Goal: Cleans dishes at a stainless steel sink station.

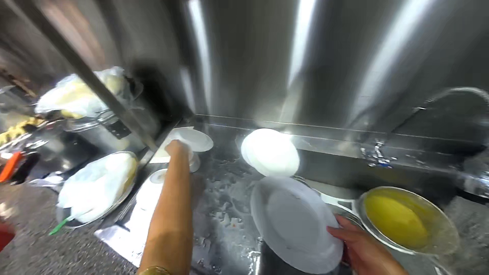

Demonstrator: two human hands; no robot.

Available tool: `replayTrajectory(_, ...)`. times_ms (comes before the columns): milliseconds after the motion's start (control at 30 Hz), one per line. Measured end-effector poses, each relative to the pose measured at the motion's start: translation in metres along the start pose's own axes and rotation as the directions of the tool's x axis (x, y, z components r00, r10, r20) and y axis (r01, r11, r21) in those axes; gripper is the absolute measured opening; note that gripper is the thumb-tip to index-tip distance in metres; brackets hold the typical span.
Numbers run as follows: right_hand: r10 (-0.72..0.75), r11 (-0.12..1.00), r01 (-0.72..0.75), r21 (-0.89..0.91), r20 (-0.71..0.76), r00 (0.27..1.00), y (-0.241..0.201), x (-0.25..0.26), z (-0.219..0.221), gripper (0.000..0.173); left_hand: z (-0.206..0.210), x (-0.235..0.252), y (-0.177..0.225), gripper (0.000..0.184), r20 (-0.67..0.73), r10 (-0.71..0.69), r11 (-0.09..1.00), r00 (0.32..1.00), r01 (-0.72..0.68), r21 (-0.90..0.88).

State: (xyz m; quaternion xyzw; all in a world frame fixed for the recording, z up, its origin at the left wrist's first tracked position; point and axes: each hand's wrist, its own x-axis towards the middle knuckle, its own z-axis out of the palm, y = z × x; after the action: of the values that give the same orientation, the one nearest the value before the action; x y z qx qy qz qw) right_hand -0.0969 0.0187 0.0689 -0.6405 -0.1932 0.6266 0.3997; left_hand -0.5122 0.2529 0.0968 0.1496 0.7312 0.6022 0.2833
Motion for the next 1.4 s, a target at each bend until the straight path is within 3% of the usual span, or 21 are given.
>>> replayTrajectory(67, 0.000, 0.997, 0.005, 0.074, -0.060, 0.998, 0.014, -0.003, -0.048, 0.033, -0.001, -0.005, 0.003, 0.057, -0.090, 0.132, 0.960, 0.987, -0.104, 0.261)
replayTrajectory(133, 0.036, 0.993, -0.018, 0.120, -0.153, 0.988, 0.026, -0.009, -0.088, 0.030, -0.003, -0.053, 0.030, 0.066, -0.142, 0.250, 0.893, 0.958, -0.172, 0.415)
replayTrajectory(167, 0.054, 0.990, -0.022, 0.142, -0.221, 0.974, 0.029, -0.013, -0.104, 0.029, -0.007, -0.100, 0.054, 0.070, -0.075, 0.250, 0.866, 0.965, -0.188, 0.462)
replayTrajectory(233, 0.088, 0.977, -0.016, 0.213, -0.338, 0.937, 0.035, -0.021, -0.132, 0.030, -0.008, -0.171, 0.069, 0.069, 0.108, 0.376, 0.830, 0.920, -0.386, 0.402)
replayTrajectory(267, 0.102, 0.967, -0.002, 0.256, -0.378, 0.920, 0.038, -0.023, -0.145, 0.030, -0.007, -0.180, 0.051, 0.064, 0.244, 0.494, 0.783, 0.835, -0.549, 0.292)
replayTrajectory(300, 0.114, 0.956, 0.009, 0.293, -0.399, 0.910, 0.040, -0.025, -0.157, 0.030, -0.003, -0.176, 0.021, 0.058, 0.380, 0.601, 0.708, 0.703, -0.689, 0.154)
replayTrajectory(333, 0.120, 0.948, 0.018, 0.318, -0.408, 0.905, 0.040, -0.026, -0.168, 0.030, 0.007, -0.189, -0.007, 0.053, 0.494, 0.609, 0.698, 0.621, -0.715, 0.039)
replayTrajectory(400, 0.122, 0.938, 0.033, 0.344, -0.418, 0.900, 0.037, -0.028, -0.186, 0.029, 0.029, -0.262, -0.059, 0.046, 0.738, 0.435, 0.763, 0.516, -0.647, 0.002)
replayTrajectory(467, 0.104, 0.944, 0.042, 0.329, -0.415, 0.904, 0.030, -0.030, -0.202, 0.030, 0.054, -0.342, -0.103, 0.050, 0.921, 0.083, 0.859, 0.380, -0.497, 0.127)
replayTrajectory(533, 0.055, 0.966, 0.055, 0.251, -0.410, 0.910, 0.024, -0.034, -0.216, 0.030, 0.081, -0.398, -0.137, 0.050, 0.943, -0.254, 0.926, 0.217, -0.227, 0.301)
replayTrajectory(600, -0.016, 0.990, 0.073, 0.124, -0.408, 0.913, 0.022, -0.036, -0.231, 0.032, 0.101, -0.435, -0.164, 0.042, 0.880, -0.451, 0.893, 0.152, 0.092, 0.441)
replayTrajectory(700, -0.176, 0.982, 0.126, -0.142, -0.440, 0.881, 0.019, -0.039, -0.254, 0.041, 0.119, -0.465, -0.197, 0.038, 0.828, -0.539, 0.821, 0.154, 0.316, 0.476)
replayTrajectory(767, -0.273, 0.934, 0.122, -0.335, -0.454, 0.848, 0.015, -0.041, -0.268, 0.053, 0.125, -0.479, -0.209, 0.036, 0.821, -0.549, 0.796, 0.157, 0.397, 0.456)
replayTrajectory(833, -0.390, 0.829, 0.090, -0.552, -0.455, 0.801, 0.008, -0.046, -0.272, 0.067, 0.128, -0.493, -0.209, 0.032, 0.822, -0.532, 0.811, 0.202, 0.403, 0.425)
replayTrajectory(900, -0.521, 0.725, 0.122, -0.678, -0.423, 0.741, 0.007, -0.048, -0.269, 0.065, 0.127, -0.502, -0.206, 0.031, 0.836, -0.472, 0.869, 0.278, 0.303, 0.390)
replayTrajectory(967, -0.558, 0.706, 0.206, -0.678, -0.352, 0.752, 0.007, -0.049, -0.259, 0.052, 0.125, -0.506, -0.200, 0.031, 0.856, -0.391, 0.920, 0.337, 0.128, 0.370)
replayTrajectory(1100, -0.471, 0.835, 0.379, -0.399, -0.162, 0.867, 0.007, -0.034, -0.237, 0.033, 0.118, -0.499, -0.179, 0.031, 0.917, -0.169, 0.893, 0.360, -0.337, 0.297)
replayTrajectory(1167, -0.443, 0.884, 0.404, -0.237, -0.141, 0.886, 0.003, -0.026, -0.229, 0.030, 0.113, -0.494, -0.169, 0.031, 0.942, -0.049, 0.859, 0.333, -0.467, 0.209)
replayTrajectory(1233, -0.444, 0.895, 0.433, -0.113, -0.114, 0.889, -0.005, -0.018, -0.225, 0.032, 0.109, -0.488, -0.169, 0.029, 0.950, 0.018, 0.900, 0.311, -0.419, 0.120)
replayTrajectory(1300, -0.477, 0.877, 0.472, -0.091, -0.056, 0.877, -0.019, -0.014, -0.219, 0.034, 0.108, -0.485, -0.175, 0.028, 0.956, 0.035, 0.964, 0.293, -0.261, 0.045)
replayTrajectory(1400, -0.601, 0.752, 0.576, -0.320, 0.027, 0.799, -0.033, -0.016, -0.201, 0.033, 0.110, -0.491, -0.178, 0.030, 0.947, -0.011, 1.000, 0.322, 0.006, 0.009)
